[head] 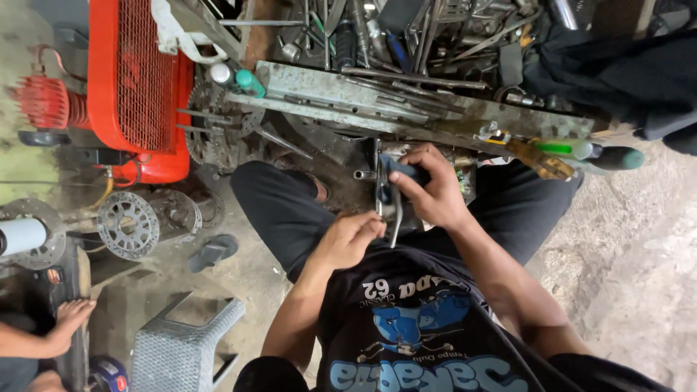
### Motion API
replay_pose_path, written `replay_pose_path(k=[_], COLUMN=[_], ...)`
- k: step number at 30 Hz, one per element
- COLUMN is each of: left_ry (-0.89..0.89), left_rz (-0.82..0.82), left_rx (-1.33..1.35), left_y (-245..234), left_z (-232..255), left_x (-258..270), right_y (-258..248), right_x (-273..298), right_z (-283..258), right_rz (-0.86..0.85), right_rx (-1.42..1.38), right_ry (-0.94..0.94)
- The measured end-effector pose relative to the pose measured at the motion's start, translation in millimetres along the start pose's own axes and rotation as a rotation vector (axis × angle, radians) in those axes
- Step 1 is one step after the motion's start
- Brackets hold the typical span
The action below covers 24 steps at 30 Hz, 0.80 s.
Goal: The person sits on the floor and wipes a metal tool with a dark cloth. They repeatedly clean the tool, then place it on a nearby metal rack filled with other tools. The person picks up another tool from the rack and continues wiping it with the cloth.
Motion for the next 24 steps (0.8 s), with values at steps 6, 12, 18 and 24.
replay_pose_path(k=[6, 12, 18, 24], left_ry=[-0.020, -0.121, 0.056, -0.005], left_rz=[0.234, 0.254, 0.167, 0.050], left_rx=[-0.252, -0.610, -0.657, -0.708], left_y=[-23.4, -35.4, -20.1, -13.2], left_z=[33.6, 47.4, 50.2, 51.8], left_x=[-8.9, -16.5, -14.8, -11.8], right_y=[-13.9, -11.4, -5.4, -8.4], right_x=[13.1, 0.6, -2.1, 2.5], right_z=[21.4, -58.0, -42.0, -29.6], right_rz=[-0.011, -0.473, -0.418, -0.304], right_rx=[-0.216, -0.061, 0.154, 0.136], right_ry=[-0.085, -0.241, -0.177, -0.126])
Point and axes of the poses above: each hand's wrist, its own x-axis away from the middle knuckle, its own y-axis out of the palm, z = x × y, the point moved 8 cm from there along -x, towards the middle knuckle, and after that the axes turned 7 degrees about -y, right-handed, at the moved point
